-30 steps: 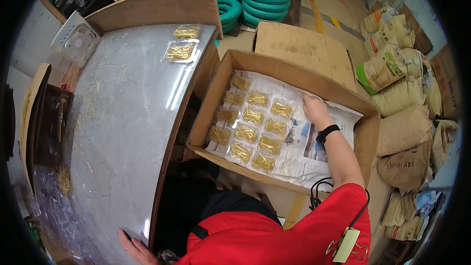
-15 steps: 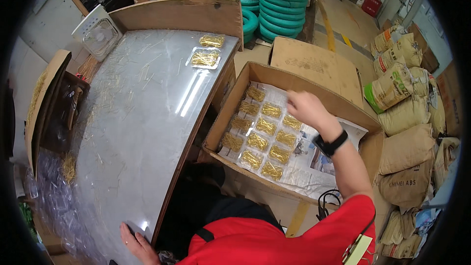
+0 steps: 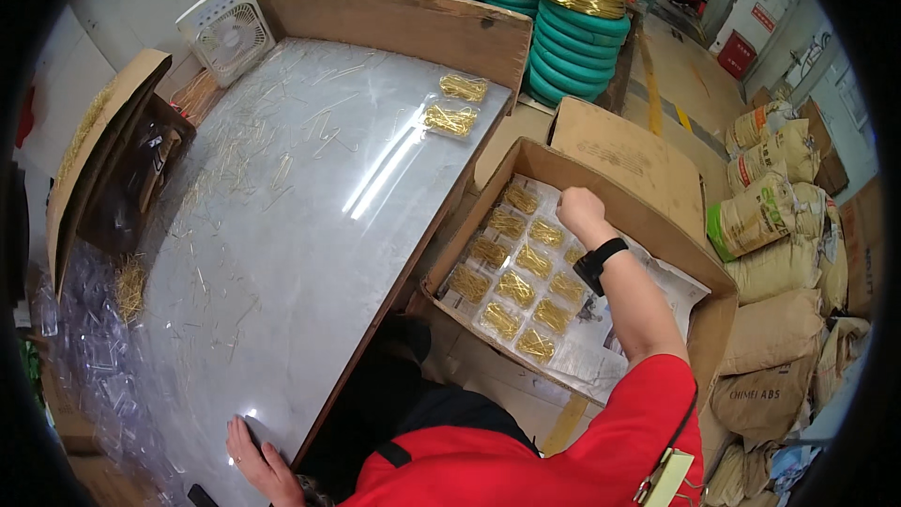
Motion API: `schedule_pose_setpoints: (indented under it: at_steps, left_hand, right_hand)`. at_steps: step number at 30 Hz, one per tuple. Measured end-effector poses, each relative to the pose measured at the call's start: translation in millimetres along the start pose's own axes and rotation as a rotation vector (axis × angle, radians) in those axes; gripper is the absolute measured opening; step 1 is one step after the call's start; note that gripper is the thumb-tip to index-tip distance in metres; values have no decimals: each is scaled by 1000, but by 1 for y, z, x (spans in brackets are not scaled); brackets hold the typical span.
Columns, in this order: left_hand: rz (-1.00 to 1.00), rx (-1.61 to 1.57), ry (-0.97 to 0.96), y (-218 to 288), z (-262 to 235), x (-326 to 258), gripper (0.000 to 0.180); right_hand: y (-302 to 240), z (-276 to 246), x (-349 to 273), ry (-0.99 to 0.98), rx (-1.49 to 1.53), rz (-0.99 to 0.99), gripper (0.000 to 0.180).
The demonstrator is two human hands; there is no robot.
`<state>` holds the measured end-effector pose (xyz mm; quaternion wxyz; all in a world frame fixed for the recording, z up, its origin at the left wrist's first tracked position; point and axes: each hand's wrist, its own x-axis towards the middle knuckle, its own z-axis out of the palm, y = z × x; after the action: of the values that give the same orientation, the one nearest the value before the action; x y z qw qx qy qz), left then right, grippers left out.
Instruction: Sorting small metal pins into plastic trays and placing the trays in a box.
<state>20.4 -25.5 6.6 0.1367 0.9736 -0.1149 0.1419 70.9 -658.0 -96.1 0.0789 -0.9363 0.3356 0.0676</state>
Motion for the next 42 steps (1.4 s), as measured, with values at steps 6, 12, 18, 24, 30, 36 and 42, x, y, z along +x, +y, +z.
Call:
schedule_pose_setpoints:
  at_steps: [6, 12, 18, 24, 30, 36, 42]
  left_hand:
    - [8, 22, -6, 2, -3, 2, 53]
    - [-9, 21, -2, 3, -1, 2, 53]
    - [-8, 35, -8, 4, -2, 4, 52]
    - [-6, 33, 2, 5, -3, 4, 53]
    - [-9, 29, 8, 1, -3, 3, 54]
    - [9, 41, 21, 5, 0, 6, 54]
    - [-15, 42, -7, 0, -5, 0, 54]
  right_hand:
    - [3, 54, 27, 26, 295, 228, 27]
    - [-2, 67, 41, -17, 315, 363, 31]
    - [-3, 76, 37, 116, 442, 412, 34]
    - [11, 92, 30, 354, 469, 231, 28]
    - [17, 87, 8, 409, 243, 374, 23]
    - [-67, -29, -61, 585, 749, -180, 15]
    - [-200, -147, -61, 161, 1017, -611, 25]
